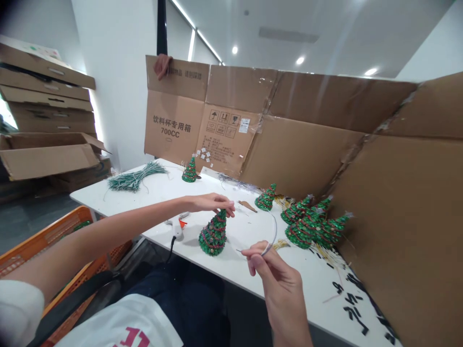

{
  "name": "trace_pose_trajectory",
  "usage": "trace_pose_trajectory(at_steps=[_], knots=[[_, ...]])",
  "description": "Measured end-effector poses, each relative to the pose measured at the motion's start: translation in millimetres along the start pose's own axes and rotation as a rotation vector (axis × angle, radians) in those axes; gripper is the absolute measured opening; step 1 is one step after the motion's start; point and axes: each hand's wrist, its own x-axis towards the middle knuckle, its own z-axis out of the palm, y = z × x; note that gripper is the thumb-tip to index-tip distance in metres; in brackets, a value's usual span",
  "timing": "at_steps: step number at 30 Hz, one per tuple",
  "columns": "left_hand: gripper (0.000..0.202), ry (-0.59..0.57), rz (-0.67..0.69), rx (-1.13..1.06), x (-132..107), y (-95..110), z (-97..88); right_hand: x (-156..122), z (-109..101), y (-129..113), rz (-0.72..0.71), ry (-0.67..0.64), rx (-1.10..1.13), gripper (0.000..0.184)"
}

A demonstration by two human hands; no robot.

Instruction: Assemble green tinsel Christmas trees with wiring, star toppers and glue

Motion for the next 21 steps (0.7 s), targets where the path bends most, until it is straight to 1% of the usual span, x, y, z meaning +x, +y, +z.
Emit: trace_pose_trajectory(at_steps=[1,3,7,9,11,13,16,21], knots=[[0.060,-0.025,0.027,0.043,-6.5,-1.4,4.9,-0.3,-2.3,-1.5,-0.014,0.013,-0.011,0.029],[0.055,-0.030,0.075,0.133,-17.6,-5.7,12.8,-0.8,-6.4,-3.9,-0.042,0.042,-0.032,0.028],[0.045,0.064,0.156,0.247,-29.4,-18.1,23.2,-3.9,-11.6,-8.2,-0.092,0.123,-0.031,0.026],[0.039,0.089,0.177,0.272,-31.5,-22.4,27.0,-7.1,-12.6,-11.2,-0.119,0.155,-0.036,0.020],[0.035,0.102,0.192,0.298,-32.9,-23.8,30.3,-10.4,-12.6,-14.5,-0.142,0.155,-0.070,0.015],[0.031,0.108,0.210,0.332,-34.9,-23.0,33.1,-12.4,-11.8,-16.4,-0.152,0.139,-0.104,0.012],[0.028,0.105,0.246,0.380,-40.1,-18.8,37.1,-12.2,-9.7,-14.7,-0.138,0.153,-0.084,0.009],[0.027,0.133,0.311,0.397,-51.9,-5.0,42.2,-8.5,-6.2,-6.6,-0.052,0.228,-0.011,0.015]])
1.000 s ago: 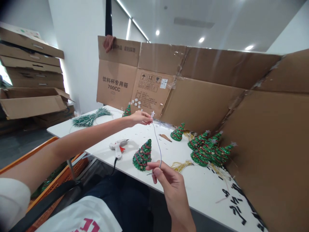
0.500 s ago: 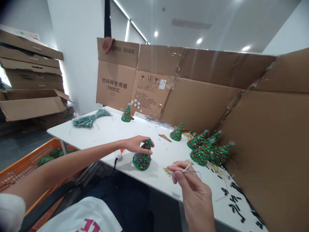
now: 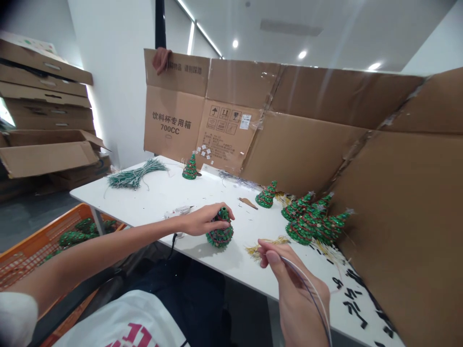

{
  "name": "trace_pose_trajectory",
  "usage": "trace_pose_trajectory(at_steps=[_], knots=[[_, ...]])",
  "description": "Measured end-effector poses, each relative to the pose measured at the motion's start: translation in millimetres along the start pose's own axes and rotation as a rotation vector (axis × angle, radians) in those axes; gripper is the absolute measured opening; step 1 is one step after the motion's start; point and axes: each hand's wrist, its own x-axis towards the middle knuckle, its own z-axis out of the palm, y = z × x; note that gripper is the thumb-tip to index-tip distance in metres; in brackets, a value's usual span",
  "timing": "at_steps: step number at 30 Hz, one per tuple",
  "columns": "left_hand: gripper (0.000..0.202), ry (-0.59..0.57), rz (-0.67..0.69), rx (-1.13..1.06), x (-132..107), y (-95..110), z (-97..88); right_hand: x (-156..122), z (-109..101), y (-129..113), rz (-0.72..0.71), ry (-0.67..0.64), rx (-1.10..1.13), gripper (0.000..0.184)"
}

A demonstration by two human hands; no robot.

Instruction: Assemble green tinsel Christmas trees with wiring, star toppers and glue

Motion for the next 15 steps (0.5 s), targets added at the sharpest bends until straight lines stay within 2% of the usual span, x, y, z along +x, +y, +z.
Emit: trace_pose_trajectory(at_steps=[3,11,15], knots=[[0.028,0.017,0.037,-0.010,-2.4,13.5,-3.0,1.4,0.4,0.8,0.026,0.042,0.019,0.018],[0.022,-0.013,0.102,-0.072,-15.3,51.1,-1.6,-3.0,2.9,-11.4,0.072,0.027,0.093,0.019],[0.021,-0.071,0.110,0.061,-23.1,64.8,6.9,-7.3,9.9,-19.0,0.062,-0.050,0.111,0.016]])
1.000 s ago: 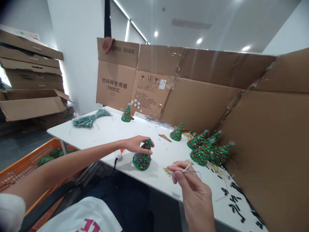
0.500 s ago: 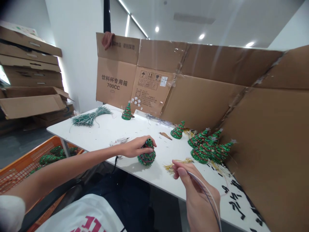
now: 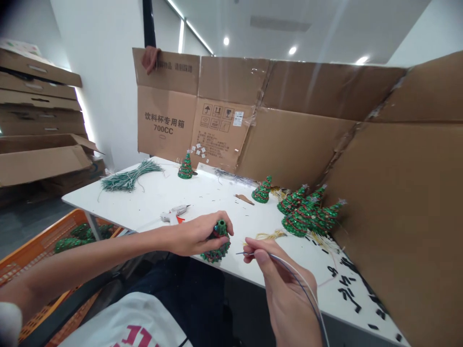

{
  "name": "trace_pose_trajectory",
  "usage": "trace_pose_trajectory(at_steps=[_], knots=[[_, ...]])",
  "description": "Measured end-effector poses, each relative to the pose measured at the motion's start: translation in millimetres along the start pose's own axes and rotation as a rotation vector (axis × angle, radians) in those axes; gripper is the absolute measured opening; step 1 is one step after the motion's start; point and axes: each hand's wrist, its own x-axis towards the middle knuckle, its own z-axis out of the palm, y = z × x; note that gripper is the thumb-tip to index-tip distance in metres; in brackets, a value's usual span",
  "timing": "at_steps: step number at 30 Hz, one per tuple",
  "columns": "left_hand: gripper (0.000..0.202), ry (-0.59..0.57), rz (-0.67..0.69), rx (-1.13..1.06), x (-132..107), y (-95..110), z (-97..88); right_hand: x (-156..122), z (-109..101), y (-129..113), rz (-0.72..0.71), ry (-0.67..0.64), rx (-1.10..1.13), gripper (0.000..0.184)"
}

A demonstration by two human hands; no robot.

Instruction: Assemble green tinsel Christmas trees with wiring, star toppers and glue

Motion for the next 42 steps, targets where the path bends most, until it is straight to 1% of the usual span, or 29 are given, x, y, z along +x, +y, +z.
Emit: trace_pose_trajectory(at_steps=[2,5,7,10,13,15,19,24,29,33,37,42], knots=[[0.019,-0.012,0.018,0.106,-1.0,3.7,5.0,-1.0,3.5,-3.3,-0.015,-0.043,0.003,0.016],[0.013,-0.012,0.114,0.197,-0.5,5.4,10.5,-2.0,7.3,-7.2,-0.026,-0.072,0.013,0.014],[0.011,-0.004,0.176,0.219,0.0,6.0,11.9,-2.9,8.9,-8.8,-0.029,-0.082,0.018,0.014],[0.010,0.002,0.235,0.252,0.0,8.0,11.8,-4.8,9.7,-9.7,-0.030,-0.084,0.022,0.013],[0.009,-0.011,0.269,0.278,-1.2,10.1,11.5,-7.9,8.8,-10.0,-0.030,-0.077,-0.008,0.012],[0.008,-0.013,0.283,0.290,-2.2,10.4,11.7,-10.5,8.3,-10.6,-0.063,-0.076,-0.048,0.012],[0.008,-0.018,0.298,0.325,-3.9,7.9,13.0,-14.5,11.9,-15.6,-0.178,-0.078,-0.130,0.013],[0.010,-0.016,0.323,0.392,-5.4,5.5,14.6,-15.9,19.1,-26.7,-0.236,-0.113,-0.260,0.018],[0.011,-0.014,0.332,0.456,-4.6,5.6,15.2,-17.4,19.7,-34.7,-0.302,-0.156,-0.384,0.023],[0.007,-0.012,0.339,0.480,-2.4,4.7,16.2,-18.0,21.4,-38.8,-0.382,-0.186,-0.411,0.025],[0.005,-0.012,0.338,0.450,-2.7,4.4,17.3,-16.4,22.8,-35.4,-0.357,-0.188,-0.375,0.024],[0.009,-0.005,0.291,0.369,-5.6,4.8,17.7,-10.7,20.9,-17.7,-0.251,-0.154,-0.180,0.023]])
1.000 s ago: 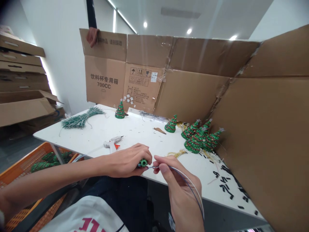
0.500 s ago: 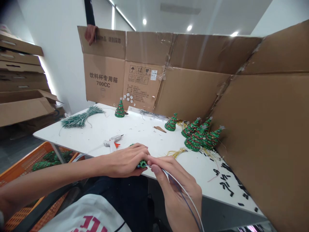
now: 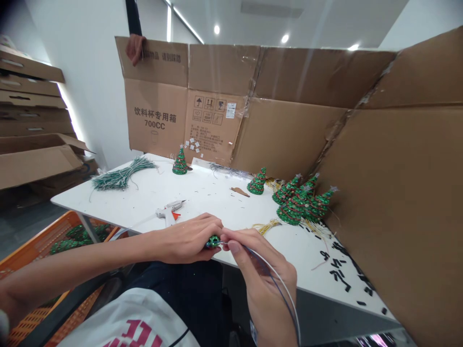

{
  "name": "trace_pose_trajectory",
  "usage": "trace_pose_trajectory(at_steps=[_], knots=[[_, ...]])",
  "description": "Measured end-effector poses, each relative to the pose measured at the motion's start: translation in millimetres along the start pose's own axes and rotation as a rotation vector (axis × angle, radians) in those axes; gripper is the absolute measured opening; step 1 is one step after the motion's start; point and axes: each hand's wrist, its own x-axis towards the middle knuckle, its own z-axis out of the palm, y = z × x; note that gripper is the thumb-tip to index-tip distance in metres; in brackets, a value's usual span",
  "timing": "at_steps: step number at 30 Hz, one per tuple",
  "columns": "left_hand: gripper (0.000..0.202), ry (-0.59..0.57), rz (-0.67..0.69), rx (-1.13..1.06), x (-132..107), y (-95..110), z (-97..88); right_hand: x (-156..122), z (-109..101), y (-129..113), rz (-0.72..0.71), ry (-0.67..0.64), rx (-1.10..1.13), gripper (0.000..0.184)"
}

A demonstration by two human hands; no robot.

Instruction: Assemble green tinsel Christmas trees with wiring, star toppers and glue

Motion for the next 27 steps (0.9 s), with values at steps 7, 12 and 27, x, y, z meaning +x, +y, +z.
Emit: trace_pose_trajectory(at_steps=[7,12,27], knots=[[0.013,0.003,-0.033,-0.048,-0.6,-0.4,2.5,0.5,-1.0,14.9,0.063,0.000,0.112,0.021],[0.014,-0.006,-0.037,-0.065,-2.4,-2.8,4.9,-0.1,-2.0,14.9,0.059,0.013,0.076,0.019],[0.019,0.012,-0.040,-0.101,-3.4,-2.4,6.7,0.9,0.1,11.8,0.025,0.035,0.017,0.019]])
